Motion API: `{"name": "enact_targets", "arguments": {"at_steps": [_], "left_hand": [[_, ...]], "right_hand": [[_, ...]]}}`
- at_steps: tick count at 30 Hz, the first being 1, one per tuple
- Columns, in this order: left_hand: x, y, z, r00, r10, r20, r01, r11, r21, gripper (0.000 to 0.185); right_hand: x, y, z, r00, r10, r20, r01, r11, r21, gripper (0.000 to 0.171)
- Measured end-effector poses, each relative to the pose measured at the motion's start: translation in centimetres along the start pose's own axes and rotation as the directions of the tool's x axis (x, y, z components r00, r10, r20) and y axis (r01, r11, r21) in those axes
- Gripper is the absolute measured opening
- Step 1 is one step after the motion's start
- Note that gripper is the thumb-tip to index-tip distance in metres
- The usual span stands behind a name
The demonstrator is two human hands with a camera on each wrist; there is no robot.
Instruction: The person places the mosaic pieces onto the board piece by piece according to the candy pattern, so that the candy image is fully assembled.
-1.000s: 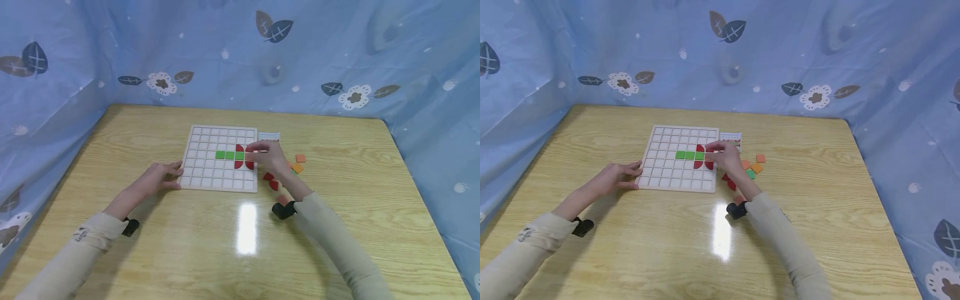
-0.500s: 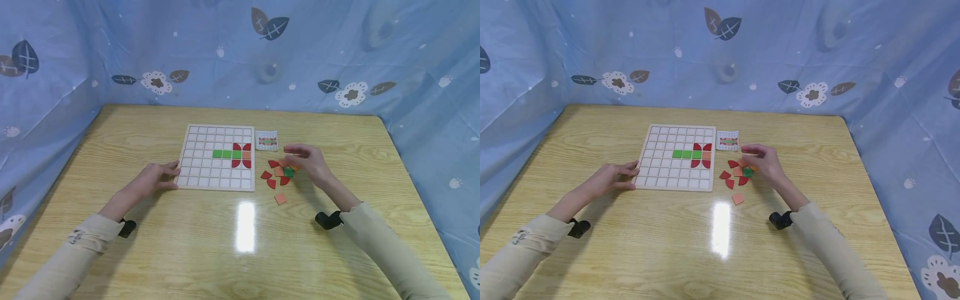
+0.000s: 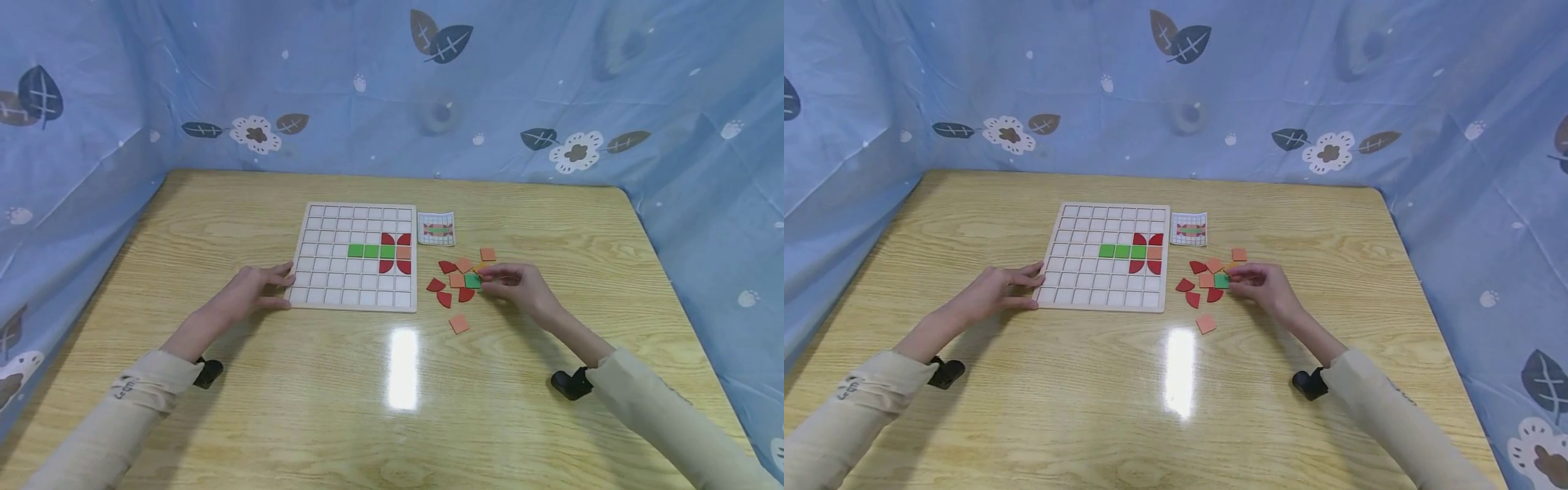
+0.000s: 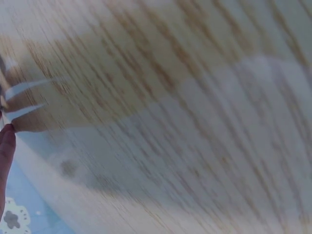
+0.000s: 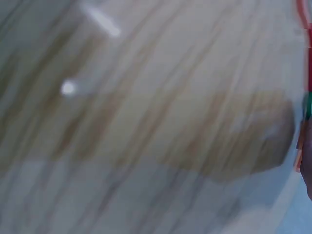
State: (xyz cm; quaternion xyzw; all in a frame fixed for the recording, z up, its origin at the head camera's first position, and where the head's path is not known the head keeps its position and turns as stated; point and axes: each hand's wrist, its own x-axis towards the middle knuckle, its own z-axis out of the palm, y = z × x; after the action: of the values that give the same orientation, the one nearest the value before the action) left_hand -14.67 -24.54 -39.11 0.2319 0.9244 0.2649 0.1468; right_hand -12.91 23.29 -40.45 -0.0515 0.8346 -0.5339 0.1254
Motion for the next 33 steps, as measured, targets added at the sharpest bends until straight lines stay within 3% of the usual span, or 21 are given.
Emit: {"name": "enact_targets", "arguments": {"at_steps": [8,19,25,33], "left_hand": [[0.0,0.1,0.1,1.0,0.016,-0.006,-0.016,1.0,0.021,0.052],[0.1,0.0,0.2,0.998,0.051,-0.034,-0.05,0.998,0.032,0.052],[0.0,0.1,0.3,0.997,0.059,-0.046,-0.058,0.998,0.034,0.053],[0.0,0.2,0.1,1.0,0.017,-0.009,-0.016,0.999,0.032,0.053]], "right_hand": [[0.2,0.7,0.2,1.0,-0.03,-0.001,0.03,0.993,-0.116,0.029],[0.9,1.2,0.9,0.987,-0.143,-0.073,0.116,0.95,-0.29,0.025],[0.4,1.0,0.7,0.989,-0.129,-0.078,0.101,0.95,-0.295,0.024],[-0.3,0.3,0.1,0.991,-0.106,-0.082,0.089,0.979,-0.181,0.025]]}}
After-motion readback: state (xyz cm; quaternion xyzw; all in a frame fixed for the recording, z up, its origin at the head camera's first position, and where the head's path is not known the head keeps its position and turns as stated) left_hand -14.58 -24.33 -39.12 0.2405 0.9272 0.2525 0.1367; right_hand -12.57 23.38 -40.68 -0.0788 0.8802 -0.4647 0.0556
